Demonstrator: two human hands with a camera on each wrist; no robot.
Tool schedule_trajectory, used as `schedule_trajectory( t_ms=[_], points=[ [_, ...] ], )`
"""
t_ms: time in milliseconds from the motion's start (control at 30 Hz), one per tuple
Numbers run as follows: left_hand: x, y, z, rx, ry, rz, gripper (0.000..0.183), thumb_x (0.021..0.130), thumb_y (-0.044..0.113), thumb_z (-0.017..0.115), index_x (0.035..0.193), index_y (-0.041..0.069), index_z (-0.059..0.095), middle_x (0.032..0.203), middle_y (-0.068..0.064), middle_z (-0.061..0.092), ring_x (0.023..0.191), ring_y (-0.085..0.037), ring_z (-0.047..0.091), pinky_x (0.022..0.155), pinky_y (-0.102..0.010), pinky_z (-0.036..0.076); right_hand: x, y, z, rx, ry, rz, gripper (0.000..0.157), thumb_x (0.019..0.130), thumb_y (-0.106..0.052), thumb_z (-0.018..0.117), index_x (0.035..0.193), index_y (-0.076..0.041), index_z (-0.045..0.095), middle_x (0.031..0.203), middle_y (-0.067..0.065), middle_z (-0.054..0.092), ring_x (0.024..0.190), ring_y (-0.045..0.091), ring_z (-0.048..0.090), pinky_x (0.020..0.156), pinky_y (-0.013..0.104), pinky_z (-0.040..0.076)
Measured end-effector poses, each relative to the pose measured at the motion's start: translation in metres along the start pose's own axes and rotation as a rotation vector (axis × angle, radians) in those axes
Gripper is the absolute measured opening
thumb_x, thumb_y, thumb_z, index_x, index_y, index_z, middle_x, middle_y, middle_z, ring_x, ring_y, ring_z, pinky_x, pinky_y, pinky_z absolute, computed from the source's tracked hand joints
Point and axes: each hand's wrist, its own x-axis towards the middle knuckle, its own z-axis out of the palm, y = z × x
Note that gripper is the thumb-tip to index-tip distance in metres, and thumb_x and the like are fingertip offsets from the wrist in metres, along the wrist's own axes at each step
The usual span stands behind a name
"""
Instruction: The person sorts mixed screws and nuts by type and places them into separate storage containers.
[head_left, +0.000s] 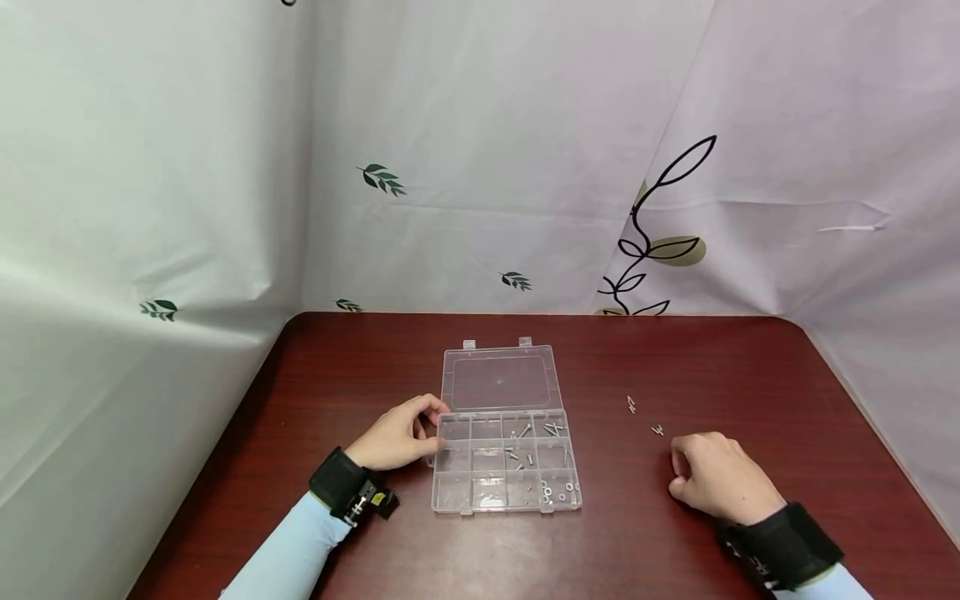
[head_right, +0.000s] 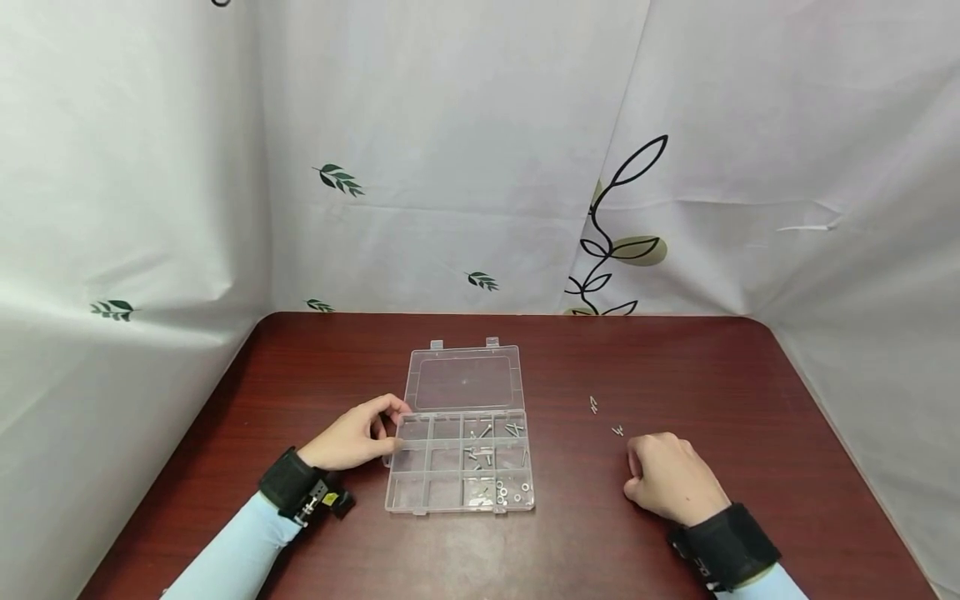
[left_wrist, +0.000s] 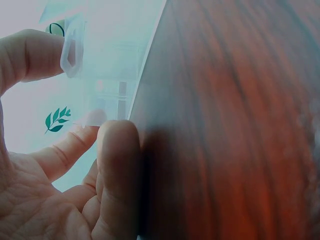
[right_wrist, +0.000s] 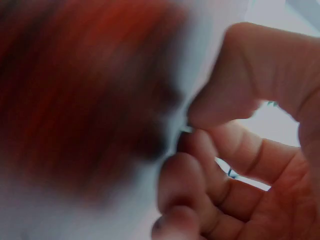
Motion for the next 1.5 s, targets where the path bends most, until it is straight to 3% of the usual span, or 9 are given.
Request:
schedule_trajectory(
  t_ms=[167, 333, 433, 633, 867, 1000, 1133, 1267, 1500],
  points=[
    [-0.002, 0.003, -0.001, -0.013, 0.007, 0.019, 0.038, 0.083, 0.021, 0.071, 0.119, 0.015, 0.06, 0.1, -0.003, 0.056, 0.068, -0.009, 0.055, 0.064, -0.027, 0.049, 0.009, -0.027, 0.005, 0.05, 0.103, -0.17, 0.032, 0.054, -0.011, 0.064, 0.062, -0.028, 0.038, 0.058, -0.017, 0.03, 0.053, 0.002, 0.03, 0.051, 0.024, 0.028],
    [-0.002, 0.003, -0.002, -0.011, 0.014, 0.02, 0.038, 0.083, 0.022, 0.072, 0.119, 0.016, 0.06, 0.1, -0.003, 0.056, 0.068, -0.009, 0.054, 0.064, -0.027, 0.049, 0.02, -0.066, 0.002, 0.144, 0.251, -0.384, 0.037, 0.05, -0.007, 0.061, 0.064, -0.031, 0.036, 0.064, -0.022, 0.028, 0.055, -0.003, 0.029, 0.049, 0.019, 0.026],
    [-0.002, 0.003, -0.002, -0.009, 0.012, 0.013, 0.038, 0.083, 0.022, 0.072, 0.119, 0.016, 0.06, 0.1, -0.003, 0.056, 0.068, -0.009, 0.055, 0.065, -0.027, 0.049, 0.028, -0.089, -0.001, 0.195, 0.298, -0.479, 0.037, 0.049, -0.006, 0.059, 0.066, -0.03, 0.036, 0.067, -0.022, 0.028, 0.056, -0.004, 0.03, 0.049, 0.015, 0.024],
    [-0.001, 0.001, -0.002, -0.006, 0.006, 0.002, 0.038, 0.084, 0.023, 0.072, 0.119, 0.017, 0.06, 0.1, -0.003, 0.056, 0.069, -0.01, 0.055, 0.066, -0.027, 0.049, 0.04, -0.126, -0.006, 0.292, 0.301, -0.614, 0.034, 0.051, -0.004, 0.058, 0.07, -0.026, 0.04, 0.07, -0.018, 0.031, 0.058, -0.004, 0.03, 0.051, 0.011, 0.024],
    [0.0, 0.001, -0.001, -0.007, 0.002, -0.005, 0.039, 0.084, 0.023, 0.072, 0.12, 0.017, 0.06, 0.101, -0.002, 0.056, 0.07, -0.01, 0.055, 0.067, -0.027, 0.049, 0.047, -0.153, -0.005, 0.348, 0.24, -0.699, 0.029, 0.056, -0.003, 0.057, 0.073, -0.023, 0.045, 0.072, -0.015, 0.035, 0.062, -0.004, 0.03, 0.055, 0.011, 0.027],
    [0.0, 0.001, -0.001, -0.008, -0.002, -0.006, 0.039, 0.084, 0.022, 0.071, 0.12, 0.017, 0.059, 0.101, -0.001, 0.056, 0.069, -0.01, 0.055, 0.066, -0.028, 0.049, 0.046, -0.155, -0.003, 0.318, 0.174, -0.726, 0.029, 0.069, -0.013, 0.068, 0.095, -0.023, 0.062, 0.087, -0.017, 0.047, 0.069, -0.005, 0.041, 0.062, 0.011, 0.034],
    [0.0, 0.001, -0.001, -0.002, -0.004, -0.009, 0.039, 0.083, 0.022, 0.07, 0.12, 0.018, 0.059, 0.101, -0.001, 0.056, 0.069, -0.01, 0.055, 0.066, -0.028, 0.049, 0.044, -0.145, -0.004, 0.287, 0.131, -0.714, 0.053, 0.074, -0.025, 0.075, 0.125, -0.022, 0.063, 0.113, -0.014, 0.054, 0.086, -0.003, 0.052, 0.073, 0.015, 0.042],
    [0.001, 0.001, 0.0, 0.005, -0.002, -0.01, 0.038, 0.084, 0.022, 0.071, 0.12, 0.019, 0.059, 0.101, 0.0, 0.056, 0.069, -0.009, 0.055, 0.066, -0.028, 0.049, 0.045, -0.126, -0.007, 0.273, 0.15, -0.663, 0.055, 0.073, -0.024, 0.076, 0.126, -0.023, 0.062, 0.122, -0.014, 0.054, 0.096, -0.003, 0.054, 0.078, 0.019, 0.046],
    [0.001, 0.0, 0.0, -0.003, 0.001, -0.005, 0.039, 0.084, 0.024, 0.072, 0.12, 0.019, 0.059, 0.1, 0.002, 0.055, 0.069, -0.009, 0.055, 0.065, -0.028, 0.049, 0.049, -0.083, -0.008, 0.234, 0.186, -0.563, 0.048, 0.073, -0.021, 0.075, 0.121, -0.019, 0.065, 0.117, -0.012, 0.056, 0.09, 0.004, 0.059, 0.076, 0.024, 0.048]
  ],
)
